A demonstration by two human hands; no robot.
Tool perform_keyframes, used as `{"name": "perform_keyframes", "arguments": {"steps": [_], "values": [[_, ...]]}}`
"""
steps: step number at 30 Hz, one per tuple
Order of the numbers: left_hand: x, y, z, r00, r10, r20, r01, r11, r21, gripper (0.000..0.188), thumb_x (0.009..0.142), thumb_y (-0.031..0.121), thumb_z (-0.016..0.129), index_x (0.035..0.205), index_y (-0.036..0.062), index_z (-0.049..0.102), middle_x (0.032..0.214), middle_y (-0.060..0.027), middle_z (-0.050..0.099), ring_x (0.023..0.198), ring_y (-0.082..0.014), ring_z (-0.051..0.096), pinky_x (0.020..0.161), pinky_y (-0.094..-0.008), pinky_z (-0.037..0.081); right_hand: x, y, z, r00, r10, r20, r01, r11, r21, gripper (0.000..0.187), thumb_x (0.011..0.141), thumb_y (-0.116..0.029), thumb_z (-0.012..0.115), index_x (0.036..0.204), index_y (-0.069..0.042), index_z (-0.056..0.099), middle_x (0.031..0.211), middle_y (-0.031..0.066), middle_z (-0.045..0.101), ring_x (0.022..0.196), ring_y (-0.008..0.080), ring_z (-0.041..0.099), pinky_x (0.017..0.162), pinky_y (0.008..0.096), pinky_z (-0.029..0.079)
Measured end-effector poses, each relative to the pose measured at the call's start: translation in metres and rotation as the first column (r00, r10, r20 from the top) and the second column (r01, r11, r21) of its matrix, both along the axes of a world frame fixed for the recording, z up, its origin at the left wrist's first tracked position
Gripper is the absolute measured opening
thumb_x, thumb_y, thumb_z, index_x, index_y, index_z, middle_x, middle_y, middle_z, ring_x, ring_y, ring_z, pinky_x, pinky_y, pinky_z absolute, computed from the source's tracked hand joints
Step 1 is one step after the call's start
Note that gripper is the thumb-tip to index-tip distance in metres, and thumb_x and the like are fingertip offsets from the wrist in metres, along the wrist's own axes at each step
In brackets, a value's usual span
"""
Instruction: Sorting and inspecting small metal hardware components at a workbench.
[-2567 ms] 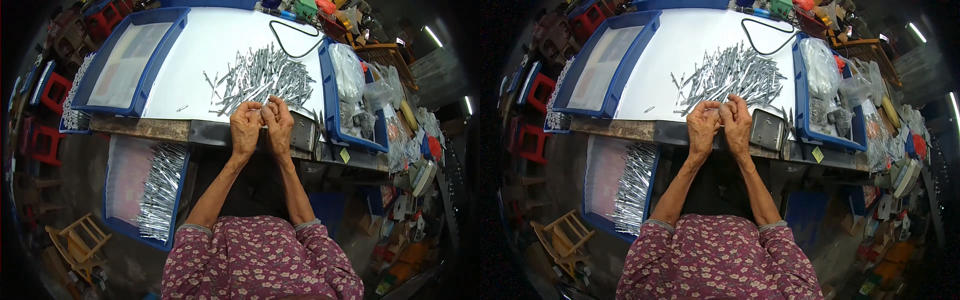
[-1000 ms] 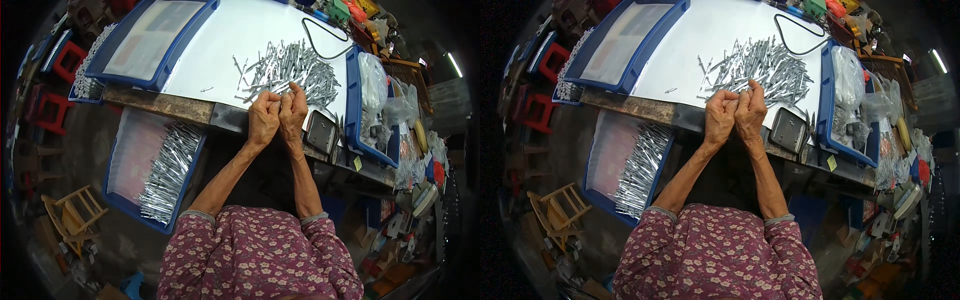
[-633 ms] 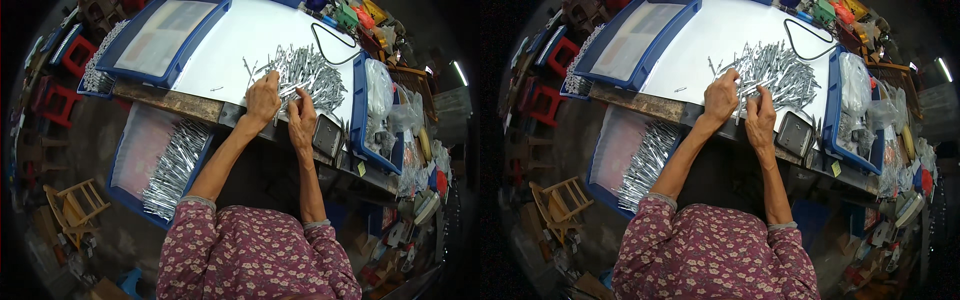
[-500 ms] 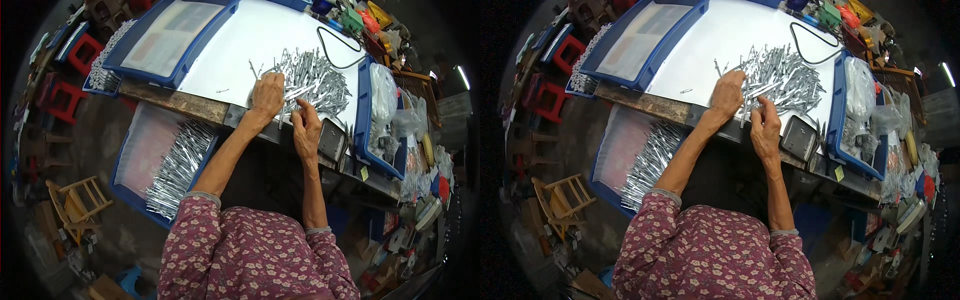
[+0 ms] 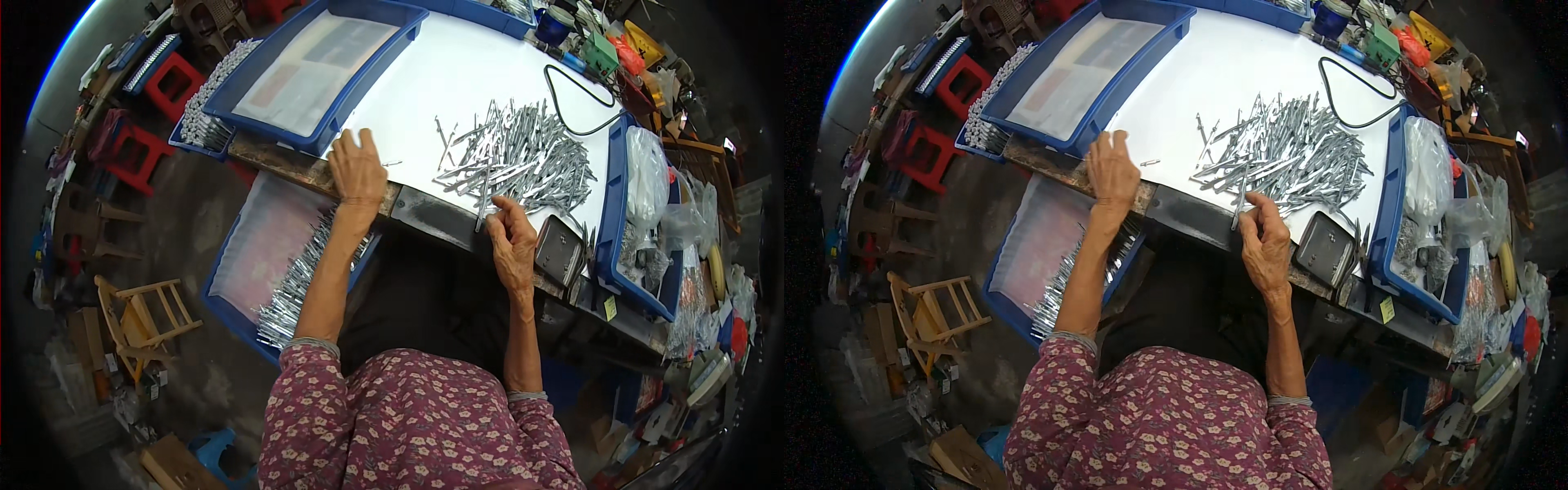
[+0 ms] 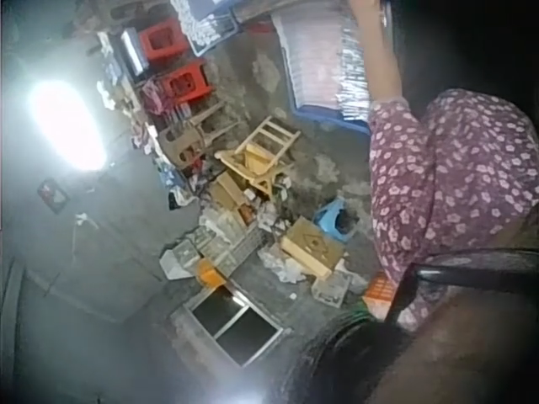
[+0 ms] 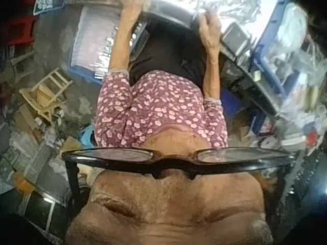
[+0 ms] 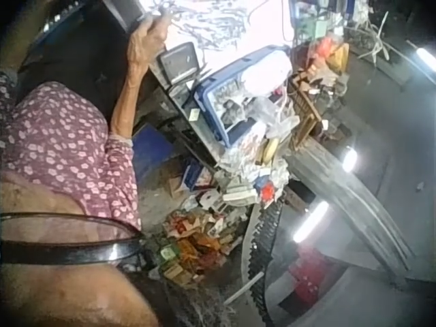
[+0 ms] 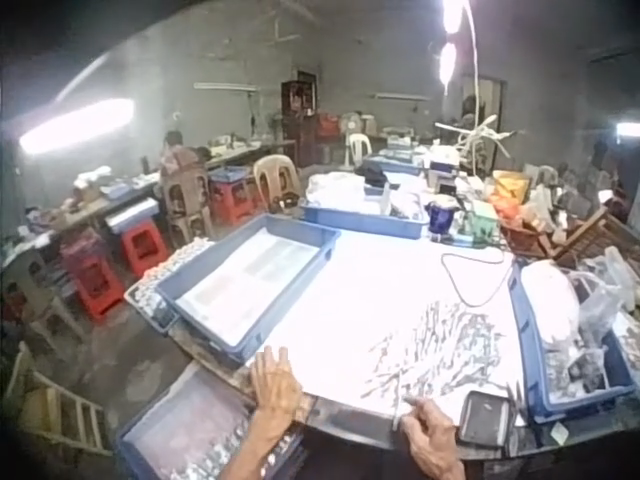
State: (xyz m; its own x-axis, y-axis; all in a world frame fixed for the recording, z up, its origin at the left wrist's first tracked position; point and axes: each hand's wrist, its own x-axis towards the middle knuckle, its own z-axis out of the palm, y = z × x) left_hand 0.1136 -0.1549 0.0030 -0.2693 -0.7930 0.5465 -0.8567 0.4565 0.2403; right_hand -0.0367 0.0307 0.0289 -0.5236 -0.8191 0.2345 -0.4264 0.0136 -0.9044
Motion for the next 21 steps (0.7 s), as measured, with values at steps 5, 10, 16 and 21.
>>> {"name": "perform_keyframes", "arguments": {"steps": [5, 10, 16, 21], "values": [[0.008, -0.006, -0.004, 0.988, 0.110, 0.105, -0.121, 0.988, 0.100, 0.026, 0.073, 0.001, 0.047, 0.099, 0.0026, 0.050, 0.094, -0.0151, 0.051, 0.091, -0.0321, 0.048, 0.076, -0.0419, 0.040, 0.002, 0.002, 0.003, 0.999, 0.005, 0.038, -0.004, 1.000, -0.001, 0.023, 0.083, -0.002, 0.051, 0.105, 0.004, 0.054, 0.063, -0.0023, 0.044, 0.057, 0.0044, 0.041, 0.053, 0.0192, 0.036], [0.012, -0.016, -0.011, 0.997, 0.072, 0.011, -0.072, 0.997, 0.020, 0.020, 0.073, -0.001, 0.047, 0.093, 0.0025, 0.050, 0.089, -0.0162, 0.051, 0.086, -0.0337, 0.049, 0.074, -0.0423, 0.042, 0.001, 0.012, 0.005, 0.998, -0.022, 0.065, 0.021, 1.000, 0.007, 0.022, 0.083, -0.002, 0.050, 0.104, 0.004, 0.054, 0.063, -0.0024, 0.043, 0.057, 0.0041, 0.041, 0.052, 0.0190, 0.035], [0.012, -0.024, -0.019, 0.988, -0.125, -0.087, 0.128, 0.991, 0.030, 0.020, 0.078, -0.001, 0.040, 0.093, 0.0013, 0.051, 0.084, -0.0194, 0.052, 0.082, -0.0361, 0.051, 0.073, -0.0421, 0.041, -0.007, 0.025, -0.002, 0.995, -0.051, 0.088, 0.048, 0.998, 0.033, 0.021, 0.083, -0.003, 0.051, 0.104, 0.003, 0.053, 0.063, -0.0018, 0.046, 0.058, 0.0049, 0.042, 0.053, 0.0197, 0.035], [0.012, -0.027, -0.012, 0.979, -0.198, 0.051, 0.190, 0.974, 0.122, 0.023, 0.078, -0.003, 0.037, 0.095, 0.0019, 0.051, 0.086, -0.0215, 0.054, 0.082, -0.0372, 0.052, 0.071, -0.0416, 0.041, -0.016, 0.038, 0.007, 0.996, -0.074, 0.047, 0.072, 0.997, 0.033, 0.023, 0.083, -0.003, 0.052, 0.105, 0.002, 0.052, 0.066, -0.0021, 0.044, 0.059, 0.0048, 0.041, 0.052, 0.0204, 0.034]]}}
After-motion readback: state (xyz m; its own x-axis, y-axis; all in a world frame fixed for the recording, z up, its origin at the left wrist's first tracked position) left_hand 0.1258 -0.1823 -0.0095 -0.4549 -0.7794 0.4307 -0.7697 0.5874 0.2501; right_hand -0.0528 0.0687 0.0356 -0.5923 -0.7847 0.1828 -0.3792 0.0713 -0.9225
